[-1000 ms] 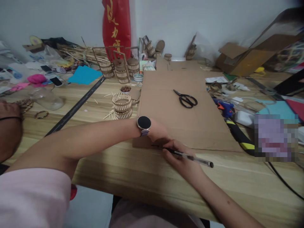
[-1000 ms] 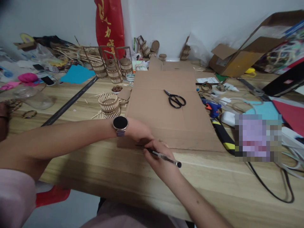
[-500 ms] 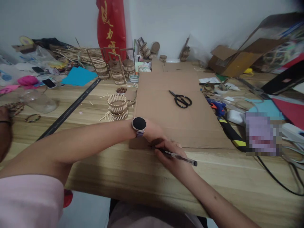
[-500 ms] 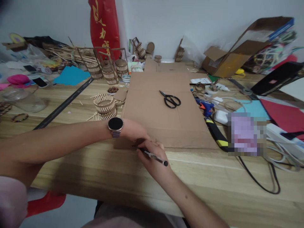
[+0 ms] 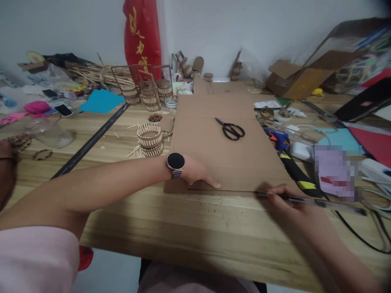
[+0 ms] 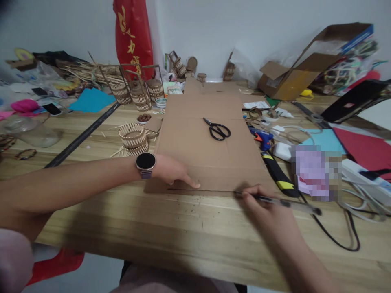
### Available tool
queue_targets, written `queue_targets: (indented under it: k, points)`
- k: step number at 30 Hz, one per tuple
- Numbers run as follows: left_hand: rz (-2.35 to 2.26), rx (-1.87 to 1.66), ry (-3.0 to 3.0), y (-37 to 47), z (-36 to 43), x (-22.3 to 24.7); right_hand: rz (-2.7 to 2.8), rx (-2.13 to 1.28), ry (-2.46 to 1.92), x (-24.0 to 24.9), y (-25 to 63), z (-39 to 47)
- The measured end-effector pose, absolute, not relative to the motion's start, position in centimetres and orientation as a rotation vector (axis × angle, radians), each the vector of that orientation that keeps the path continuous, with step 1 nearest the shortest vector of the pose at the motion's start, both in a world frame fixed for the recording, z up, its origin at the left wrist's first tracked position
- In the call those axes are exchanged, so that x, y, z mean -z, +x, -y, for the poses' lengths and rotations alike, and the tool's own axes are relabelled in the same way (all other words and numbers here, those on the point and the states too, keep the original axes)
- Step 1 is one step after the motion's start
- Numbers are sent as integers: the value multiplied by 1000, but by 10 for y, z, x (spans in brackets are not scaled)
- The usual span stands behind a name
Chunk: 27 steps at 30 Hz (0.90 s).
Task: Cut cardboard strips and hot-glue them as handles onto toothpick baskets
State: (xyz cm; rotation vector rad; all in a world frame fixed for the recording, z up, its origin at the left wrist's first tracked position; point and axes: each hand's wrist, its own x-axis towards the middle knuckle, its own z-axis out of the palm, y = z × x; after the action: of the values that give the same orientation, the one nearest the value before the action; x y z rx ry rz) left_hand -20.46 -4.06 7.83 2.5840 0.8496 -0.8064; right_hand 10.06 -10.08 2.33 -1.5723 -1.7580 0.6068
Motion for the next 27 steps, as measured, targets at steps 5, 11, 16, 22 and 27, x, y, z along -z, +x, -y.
queue_targets:
  k: [5,11,16,22,27]
  points:
    - [-867,787,2603,-204,42,-79,1833,-381,-1595,-43,128,97]
    - [-951,703,2690,-216,55,-79,2406,-403,-1001,-19,109,57]
    - [-1445,327,2716,-252,88,-73,2506,-380,-879,-4,108,34]
    - [-2171,47,2176,-280,140,-55,2468,-459,-939,1,117,25]
    - [-2118,-178,1936,-265,162,-35,2477,-486,-870,3,107,23]
